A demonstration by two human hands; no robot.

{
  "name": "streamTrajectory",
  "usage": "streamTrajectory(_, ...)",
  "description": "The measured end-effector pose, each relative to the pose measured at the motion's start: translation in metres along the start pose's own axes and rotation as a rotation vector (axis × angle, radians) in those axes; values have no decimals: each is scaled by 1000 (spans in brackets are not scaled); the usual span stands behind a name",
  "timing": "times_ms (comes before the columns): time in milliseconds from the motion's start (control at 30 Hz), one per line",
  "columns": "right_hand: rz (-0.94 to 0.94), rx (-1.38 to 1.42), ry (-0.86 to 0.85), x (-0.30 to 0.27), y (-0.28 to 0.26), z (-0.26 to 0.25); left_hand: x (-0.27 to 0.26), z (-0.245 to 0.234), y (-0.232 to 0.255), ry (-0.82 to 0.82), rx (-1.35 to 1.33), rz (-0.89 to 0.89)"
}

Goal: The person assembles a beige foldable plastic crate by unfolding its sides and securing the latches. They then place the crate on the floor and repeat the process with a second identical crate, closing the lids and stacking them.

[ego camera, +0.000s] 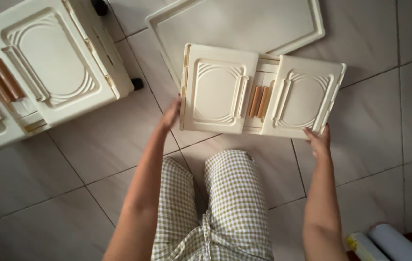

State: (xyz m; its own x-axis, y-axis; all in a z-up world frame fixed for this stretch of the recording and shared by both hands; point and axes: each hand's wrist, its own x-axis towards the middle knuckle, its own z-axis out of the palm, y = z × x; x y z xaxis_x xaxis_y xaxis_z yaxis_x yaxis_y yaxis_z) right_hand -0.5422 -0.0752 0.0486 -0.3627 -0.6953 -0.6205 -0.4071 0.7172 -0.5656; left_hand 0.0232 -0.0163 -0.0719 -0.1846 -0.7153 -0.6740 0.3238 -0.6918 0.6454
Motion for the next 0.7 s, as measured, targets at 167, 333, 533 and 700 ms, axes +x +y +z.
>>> streamTrajectory(167, -271, 162, -80, 2, 7, -1, 18, -9, 62, 178, -148, -102)
streamTrajectory(333, -316, 75, -61, 7, 17, -2, 39, -6, 105, 297, -317, 165)
streamTrajectory(533, -217, 64, -80, 9, 21, -5, 79, 8, 87, 366, 424, 183)
streamTrajectory(700, -69, 74, -67, -1, 25, 1, 29, 30, 42, 596, 720, 433)
